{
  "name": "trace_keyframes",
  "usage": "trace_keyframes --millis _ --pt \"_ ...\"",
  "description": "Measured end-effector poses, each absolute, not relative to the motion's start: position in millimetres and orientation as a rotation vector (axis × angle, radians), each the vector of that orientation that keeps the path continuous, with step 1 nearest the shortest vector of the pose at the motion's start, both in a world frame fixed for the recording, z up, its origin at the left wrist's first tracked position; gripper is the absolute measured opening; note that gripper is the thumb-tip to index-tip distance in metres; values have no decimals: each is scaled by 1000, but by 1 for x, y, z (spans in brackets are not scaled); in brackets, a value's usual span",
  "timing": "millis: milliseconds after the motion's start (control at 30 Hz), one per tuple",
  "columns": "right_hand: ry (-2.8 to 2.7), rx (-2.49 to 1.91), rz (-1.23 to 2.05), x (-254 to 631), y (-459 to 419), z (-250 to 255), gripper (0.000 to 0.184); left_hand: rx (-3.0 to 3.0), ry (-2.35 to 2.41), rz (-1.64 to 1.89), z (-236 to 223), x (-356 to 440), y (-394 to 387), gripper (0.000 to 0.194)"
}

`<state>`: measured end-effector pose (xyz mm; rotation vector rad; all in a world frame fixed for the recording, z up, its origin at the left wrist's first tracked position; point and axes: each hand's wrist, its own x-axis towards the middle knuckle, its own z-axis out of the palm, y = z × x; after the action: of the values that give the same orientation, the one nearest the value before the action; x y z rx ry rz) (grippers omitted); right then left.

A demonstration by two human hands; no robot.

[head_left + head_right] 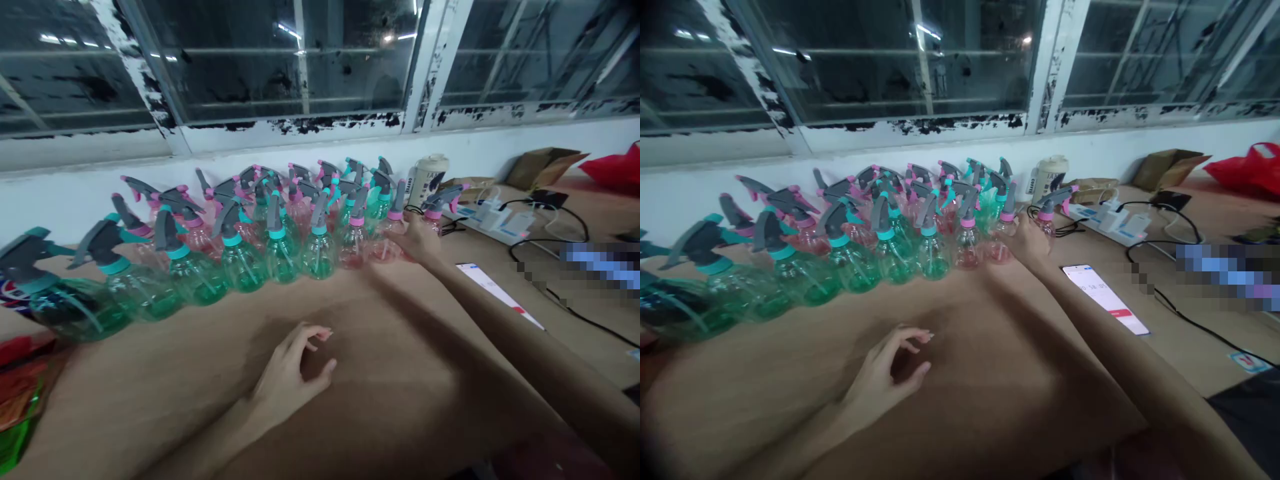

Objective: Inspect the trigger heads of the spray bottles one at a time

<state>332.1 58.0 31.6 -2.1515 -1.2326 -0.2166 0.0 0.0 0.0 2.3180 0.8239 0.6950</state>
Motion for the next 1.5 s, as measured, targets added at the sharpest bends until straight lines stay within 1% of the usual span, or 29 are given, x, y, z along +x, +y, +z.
trace_keyframes --millis 100,300,467,567,667,800,867,900,1000,1067,1100,1167,1233,1267,1300,1367,1433,1500 --pt "-1238 -2199 -168 331 60 35 58 2319 833 700 0 0 -1 31" --pt "-1307 -2271 -206 327 30 35 57 2315 838 722 0 0 -1 28" --pt "-1426 -2101 -257 302 -14 27 63 2266 848 692 0 0 3 19" --pt "-1463 -2017 -250 272 -40 24 68 2220 887 682 2 4 4 20" --pt "-1582 -1850 -256 237 -61 22 62 2189 875 686 12 12 0 33" --pt "-1665 -1620 -31 197 -76 13 61 2149 761 804 37 22 -11 64" --pt "-1673 -1525 58 181 -79 9 63 2125 713 848 50 24 -17 73" --pt "-1676 -1495 90 174 -80 7 64 2119 711 851 56 25 -20 74" --pt "-1728 -1464 165 155 -81 7 63 2091 743 857 65 26 -26 69" --pt "-1779 -1445 216 145 -81 8 61 2058 758 889 66 26 -27 58" --pt "-1789 -1435 234 142 -81 8 64 2038 765 899 65 25 -27 52" --pt "-1803 -1394 249 141 -80 7 76 1998 791 916 62 23 -25 44" --pt "-1850 -1291 245 149 -78 3 90 1985 813 935 62 21 -23 40" --pt "-1889 -1221 244 156 -76 0 93 1980 809 950 62 20 -21 39" --pt "-1933 -1157 252 164 -73 -3 90 1964 800 958 63 19 -21 38" --pt "-1950 -1138 243 184 -63 -9 70 1901 765 942 65 18 -20 33" --pt "-1890 -1295 222 204 -50 -14 45 1821 722 911 67 17 -19 27" --pt "-1821 -1423 241 218 -34 -18 33 1767 693 898 67 17 -17 21"
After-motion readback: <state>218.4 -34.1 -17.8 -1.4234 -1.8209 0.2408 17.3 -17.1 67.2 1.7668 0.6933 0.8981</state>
